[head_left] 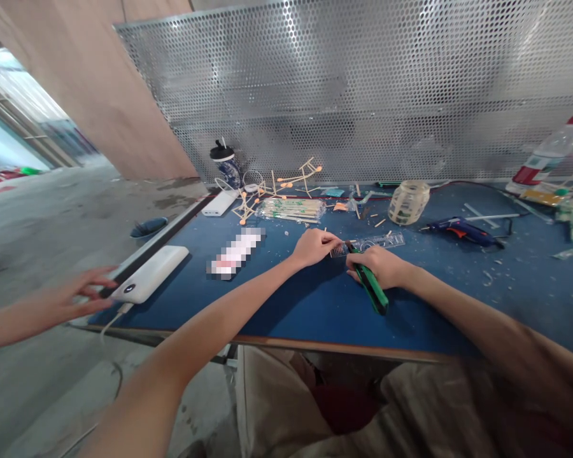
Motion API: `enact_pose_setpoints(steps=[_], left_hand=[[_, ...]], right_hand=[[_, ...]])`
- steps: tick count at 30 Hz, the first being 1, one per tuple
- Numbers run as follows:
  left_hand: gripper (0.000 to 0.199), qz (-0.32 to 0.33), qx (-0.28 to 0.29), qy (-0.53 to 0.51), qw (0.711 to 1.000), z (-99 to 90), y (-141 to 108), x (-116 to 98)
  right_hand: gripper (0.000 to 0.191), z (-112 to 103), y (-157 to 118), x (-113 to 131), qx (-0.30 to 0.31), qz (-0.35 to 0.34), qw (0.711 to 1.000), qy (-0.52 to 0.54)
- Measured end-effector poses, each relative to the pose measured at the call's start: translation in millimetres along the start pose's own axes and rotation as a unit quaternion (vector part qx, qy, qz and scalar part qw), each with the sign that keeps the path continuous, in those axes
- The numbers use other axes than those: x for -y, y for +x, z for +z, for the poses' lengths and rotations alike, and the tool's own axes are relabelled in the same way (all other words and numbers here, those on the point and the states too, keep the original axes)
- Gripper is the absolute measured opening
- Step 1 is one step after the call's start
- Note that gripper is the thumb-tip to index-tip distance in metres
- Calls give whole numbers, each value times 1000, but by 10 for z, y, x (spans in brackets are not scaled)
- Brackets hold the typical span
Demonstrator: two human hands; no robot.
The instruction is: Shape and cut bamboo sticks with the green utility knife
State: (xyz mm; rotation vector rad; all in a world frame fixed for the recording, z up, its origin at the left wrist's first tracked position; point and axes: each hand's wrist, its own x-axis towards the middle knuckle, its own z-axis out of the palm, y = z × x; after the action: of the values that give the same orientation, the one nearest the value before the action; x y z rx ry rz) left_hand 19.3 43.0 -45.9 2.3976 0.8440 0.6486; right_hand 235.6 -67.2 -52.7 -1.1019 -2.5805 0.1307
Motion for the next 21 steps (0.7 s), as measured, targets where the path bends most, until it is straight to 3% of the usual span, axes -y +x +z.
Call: enact_pose_setpoints(steps=[6, 11, 16, 21], left_hand=[[37, 0, -1, -13, 1000, 6, -25, -3], [41, 13, 6, -19, 1000, -11, -45, -18], [39, 24, 8, -15, 1000, -38, -50, -42], [34, 30, 10, -12, 999, -56, -55, -62]], right_hand=[[24, 11, -54, 28, -34, -12, 999, 5], [10, -61, -165, -11, -148, 6, 989, 25], [50, -271, -178, -86, -274, 33, 956, 99], [31, -363, -132, -161, -384, 70, 906, 164]])
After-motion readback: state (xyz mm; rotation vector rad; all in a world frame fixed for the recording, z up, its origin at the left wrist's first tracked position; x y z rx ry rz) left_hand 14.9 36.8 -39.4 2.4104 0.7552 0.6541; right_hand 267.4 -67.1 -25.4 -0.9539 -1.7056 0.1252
